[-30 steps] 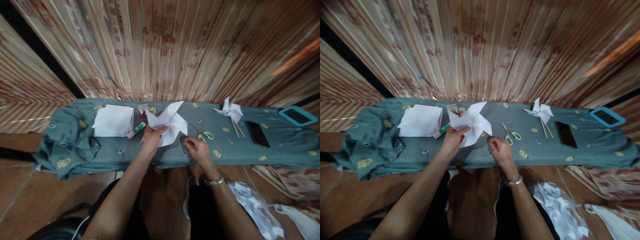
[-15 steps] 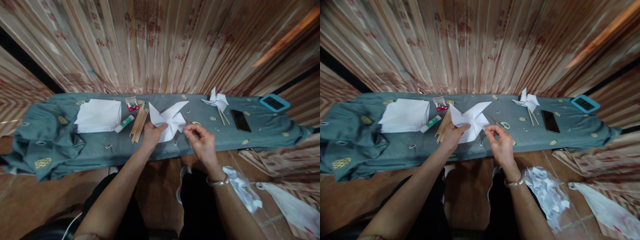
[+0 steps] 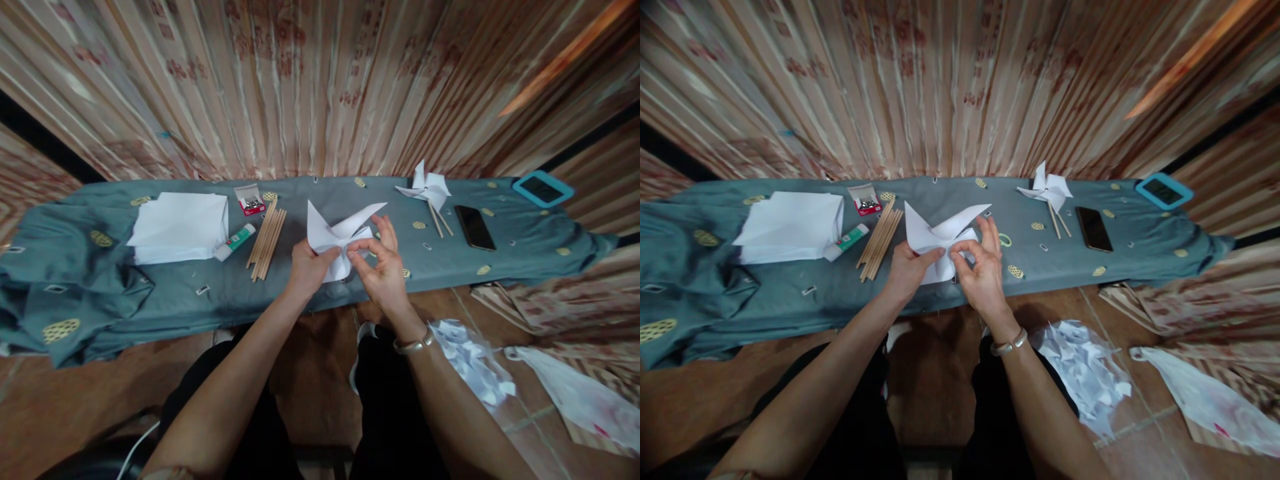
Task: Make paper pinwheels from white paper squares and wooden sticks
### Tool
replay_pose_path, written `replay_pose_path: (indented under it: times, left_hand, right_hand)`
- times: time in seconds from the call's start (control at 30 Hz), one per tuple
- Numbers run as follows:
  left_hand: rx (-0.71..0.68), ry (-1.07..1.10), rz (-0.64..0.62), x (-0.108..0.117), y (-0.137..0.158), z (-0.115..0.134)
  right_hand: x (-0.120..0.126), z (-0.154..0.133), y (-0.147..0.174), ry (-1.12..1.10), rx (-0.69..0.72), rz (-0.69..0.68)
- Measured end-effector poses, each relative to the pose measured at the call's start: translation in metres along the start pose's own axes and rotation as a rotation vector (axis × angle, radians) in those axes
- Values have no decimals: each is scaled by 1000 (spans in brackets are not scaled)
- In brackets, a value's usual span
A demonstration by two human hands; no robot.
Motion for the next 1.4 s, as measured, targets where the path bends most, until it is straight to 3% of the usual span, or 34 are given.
replay_pose_path:
  times: [0.4, 1.13, 1.4]
  left_hand:
    - [14, -66, -31, -1, 1, -1]
    - [-11, 15, -91, -6, 1, -1]
    - [-63, -133, -109, -6, 2, 2]
  right_hand:
    - [-1, 4, -1, -84, 7, 42]
    - [-7, 11, -3, -186, -44, 23]
    - [-10, 18, -4, -235, -119, 7]
Point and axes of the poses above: each hand's wrist, its own y-axis away from the middle knuckle, its own x-axis out of the back of the hand, z = x × y, the point moved 10 cm from there along -y, towards the middle knuckle, and after that the axes turned 9 degrees about y, right-handed, at the moved point
